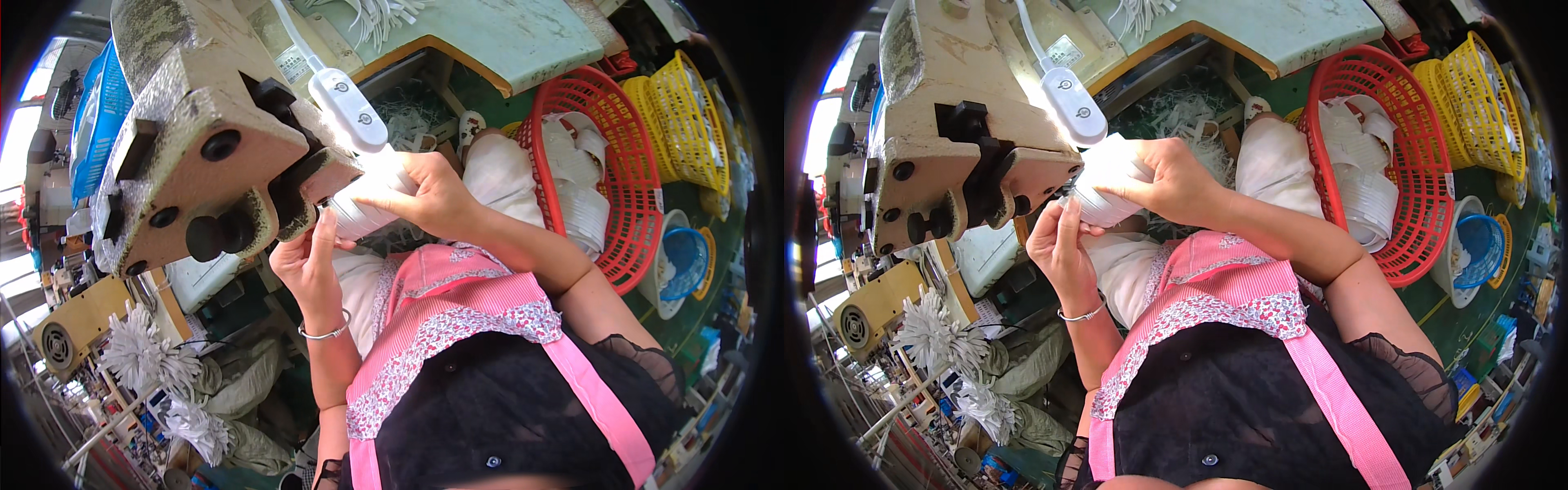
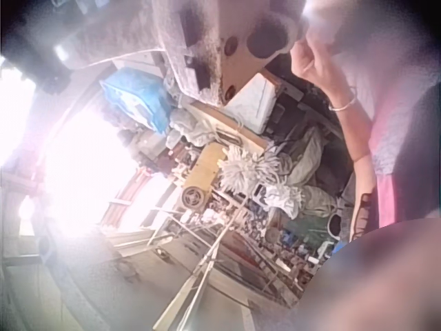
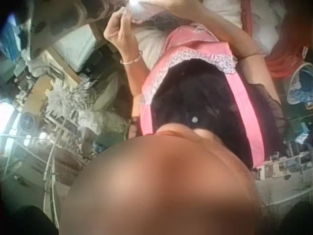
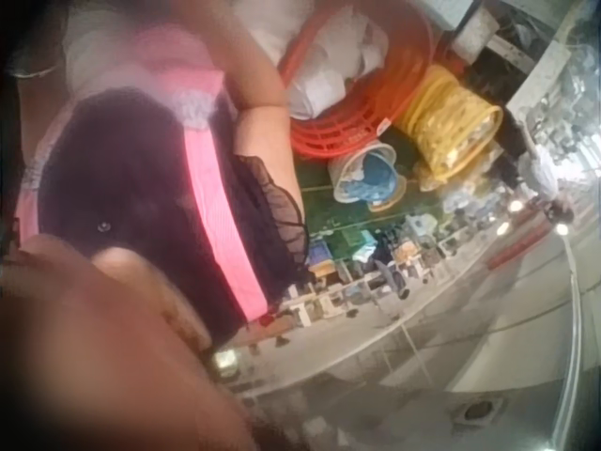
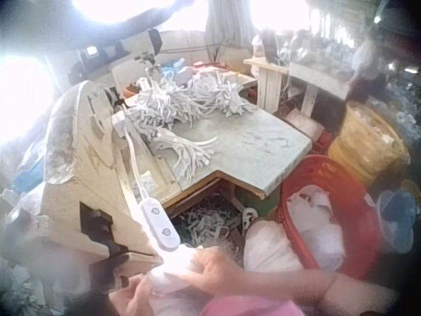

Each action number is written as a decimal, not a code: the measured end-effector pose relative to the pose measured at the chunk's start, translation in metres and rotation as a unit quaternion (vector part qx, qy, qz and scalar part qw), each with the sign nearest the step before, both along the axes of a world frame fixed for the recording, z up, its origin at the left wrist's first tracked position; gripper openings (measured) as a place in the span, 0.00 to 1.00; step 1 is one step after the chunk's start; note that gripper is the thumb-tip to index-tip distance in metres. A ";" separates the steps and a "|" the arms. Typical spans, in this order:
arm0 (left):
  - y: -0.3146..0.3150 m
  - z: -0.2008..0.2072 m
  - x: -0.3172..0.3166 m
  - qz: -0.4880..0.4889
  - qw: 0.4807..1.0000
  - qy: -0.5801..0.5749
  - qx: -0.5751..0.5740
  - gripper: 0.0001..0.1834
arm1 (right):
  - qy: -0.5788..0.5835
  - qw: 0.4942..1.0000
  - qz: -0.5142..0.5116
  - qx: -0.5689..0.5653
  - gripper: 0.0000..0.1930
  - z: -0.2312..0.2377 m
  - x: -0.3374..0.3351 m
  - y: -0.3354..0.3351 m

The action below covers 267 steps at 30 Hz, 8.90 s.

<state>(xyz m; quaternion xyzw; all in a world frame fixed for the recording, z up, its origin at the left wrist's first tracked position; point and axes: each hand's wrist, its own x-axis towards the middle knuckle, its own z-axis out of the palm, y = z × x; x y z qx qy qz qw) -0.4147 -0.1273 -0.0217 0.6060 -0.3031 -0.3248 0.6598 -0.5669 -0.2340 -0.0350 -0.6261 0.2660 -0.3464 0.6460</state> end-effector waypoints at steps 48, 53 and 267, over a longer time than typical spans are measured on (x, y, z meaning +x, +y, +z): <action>-0.009 -0.002 0.030 -0.050 0.998 -0.015 0.042 0.05 | 0.006 0.999 0.028 0.044 0.10 0.004 0.010 -0.001; -0.006 -0.007 0.031 -0.014 0.999 -0.034 0.005 0.04 | -0.041 0.992 0.044 0.113 0.08 0.006 0.010 0.000; 0.001 0.007 0.022 -0.061 0.998 -0.011 0.029 0.05 | 0.044 0.996 0.039 0.064 0.11 0.003 -0.001 -0.002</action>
